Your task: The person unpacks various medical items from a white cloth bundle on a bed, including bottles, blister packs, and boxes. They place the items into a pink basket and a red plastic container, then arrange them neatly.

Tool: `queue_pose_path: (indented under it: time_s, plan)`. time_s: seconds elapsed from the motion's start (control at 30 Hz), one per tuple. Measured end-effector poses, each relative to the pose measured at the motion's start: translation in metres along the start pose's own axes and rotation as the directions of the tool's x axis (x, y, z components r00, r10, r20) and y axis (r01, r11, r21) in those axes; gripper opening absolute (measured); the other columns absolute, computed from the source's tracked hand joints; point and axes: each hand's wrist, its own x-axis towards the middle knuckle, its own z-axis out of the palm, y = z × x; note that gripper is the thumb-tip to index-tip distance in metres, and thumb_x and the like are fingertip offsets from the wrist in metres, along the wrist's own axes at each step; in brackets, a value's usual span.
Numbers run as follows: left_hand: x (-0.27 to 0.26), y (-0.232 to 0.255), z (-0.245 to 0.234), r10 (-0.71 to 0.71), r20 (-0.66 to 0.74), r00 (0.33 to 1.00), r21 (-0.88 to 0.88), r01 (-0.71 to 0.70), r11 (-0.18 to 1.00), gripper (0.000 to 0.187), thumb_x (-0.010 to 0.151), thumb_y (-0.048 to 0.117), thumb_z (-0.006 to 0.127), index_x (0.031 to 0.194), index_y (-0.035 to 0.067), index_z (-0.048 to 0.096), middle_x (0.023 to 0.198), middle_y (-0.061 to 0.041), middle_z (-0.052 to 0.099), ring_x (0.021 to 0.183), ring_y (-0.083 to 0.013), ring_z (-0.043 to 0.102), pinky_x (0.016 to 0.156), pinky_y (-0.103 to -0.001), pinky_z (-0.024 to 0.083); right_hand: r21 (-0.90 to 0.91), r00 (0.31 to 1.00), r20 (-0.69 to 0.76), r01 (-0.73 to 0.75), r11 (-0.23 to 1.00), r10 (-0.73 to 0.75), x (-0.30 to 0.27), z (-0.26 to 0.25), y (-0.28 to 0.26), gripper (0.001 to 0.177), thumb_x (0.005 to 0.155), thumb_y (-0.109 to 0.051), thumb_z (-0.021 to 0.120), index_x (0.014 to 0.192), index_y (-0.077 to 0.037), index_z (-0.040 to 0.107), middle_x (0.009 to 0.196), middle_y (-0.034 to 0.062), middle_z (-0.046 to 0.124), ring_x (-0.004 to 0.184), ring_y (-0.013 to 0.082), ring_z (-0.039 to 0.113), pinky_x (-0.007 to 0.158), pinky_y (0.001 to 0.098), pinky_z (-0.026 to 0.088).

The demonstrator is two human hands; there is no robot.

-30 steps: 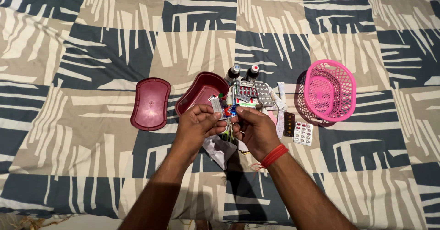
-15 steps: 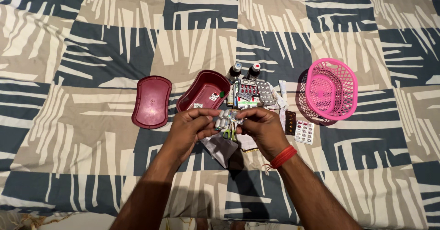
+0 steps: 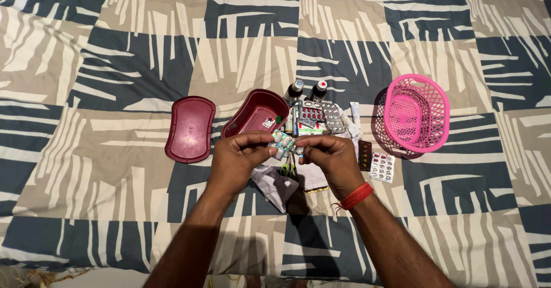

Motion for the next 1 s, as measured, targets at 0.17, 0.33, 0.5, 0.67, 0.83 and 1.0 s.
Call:
queue_pose_path:
  time_s: [0.17, 0.33, 0.5, 0.67, 0.83, 1.0]
  plan:
    - [0.009, -0.001, 0.002, -0.057, 0.005, 0.998, -0.073, 0.058, 0.996, 0.03, 0.079, -0.005, 0.078, 0.109, -0.004, 0.075, 0.093, -0.009, 0.08, 0.08, -0.0093, 0.076, 0.072, -0.022, 0.061, -0.022, 1.0, -0.006, -0.02, 1.0, 0.02, 0.005, -0.004, -0.001, 0.017, 0.089, 0.005, 0.069, 0.105, 0.003, 0.077, 0.096, 0.011, 0.077, 0.078, 0.0136, 0.072, 0.073, 0.0278, 0.059]
    - [0.031, -0.02, 0.004, -0.117, 0.008, 0.993, 0.041, 0.117, 0.992, 0.03, 0.082, -0.002, 0.079, 0.112, -0.001, 0.075, 0.093, -0.011, 0.079, 0.079, -0.0094, 0.073, 0.068, -0.023, 0.056, -0.022, 0.987, -0.076, -0.143, 0.989, 0.141, 0.017, -0.013, 0.015, 0.018, 0.09, 0.004, 0.07, 0.106, 0.002, 0.077, 0.09, 0.0114, 0.076, 0.075, 0.0146, 0.072, 0.069, 0.0276, 0.057]
    - [0.065, -0.051, 0.001, -0.121, 0.014, 0.993, 0.149, 0.118, 0.982, 0.031, 0.081, -0.003, 0.077, 0.112, 0.0, 0.075, 0.095, -0.008, 0.079, 0.083, -0.0101, 0.073, 0.073, -0.024, 0.059, 0.181, 0.944, -0.189, -0.239, 0.954, 0.272, 0.039, -0.028, 0.048, 0.016, 0.091, 0.003, 0.067, 0.105, 0.003, 0.074, 0.089, 0.0092, 0.075, 0.074, 0.0169, 0.073, 0.069, 0.0285, 0.059]
    - [0.092, -0.071, -0.019, -0.177, -0.166, 0.97, 0.49, 0.237, 0.839, 0.023, 0.083, 0.001, 0.074, 0.105, 0.002, 0.075, 0.091, -0.013, 0.078, 0.079, -0.022, 0.075, 0.067, -0.037, 0.062, 0.3, 0.891, -0.289, -0.263, 0.917, 0.35, 0.071, -0.064, 0.091, 0.022, 0.091, 0.004, 0.061, 0.112, 0.001, 0.069, 0.086, 0.0085, 0.07, 0.077, 0.0182, 0.072, 0.065, 0.0292, 0.056]
    - [0.111, -0.089, -0.043, 0.135, -0.1, 0.986, 0.875, 0.022, 0.484, 0.021, 0.076, -0.002, 0.073, 0.096, 0.002, 0.079, 0.095, -0.023, 0.076, 0.09, -0.036, 0.074, 0.084, -0.042, 0.058, 0.306, 0.812, -0.389, -0.332, 0.892, 0.435, 0.071, -0.081, 0.105, 0.027, 0.094, 0.003, 0.061, 0.12, -0.001, 0.066, 0.097, 0.0092, 0.072, 0.085, 0.0192, 0.073, 0.068, 0.0302, 0.056]
    - [0.122, -0.102, -0.051, 0.02, 0.052, 0.998, 0.966, -0.055, 0.254, 0.028, 0.07, -0.003, 0.077, 0.098, 0.003, 0.079, 0.099, -0.026, 0.073, 0.096, -0.0392, 0.072, 0.091, -0.045, 0.056, 0.338, 0.81, -0.413, -0.289, 0.896, 0.417, 0.064, -0.085, 0.104, 0.028, 0.094, 0.002, 0.056, 0.121, -0.002, 0.063, 0.107, 0.0116, 0.071, 0.094, 0.0209, 0.076, 0.076, 0.0313, 0.061]
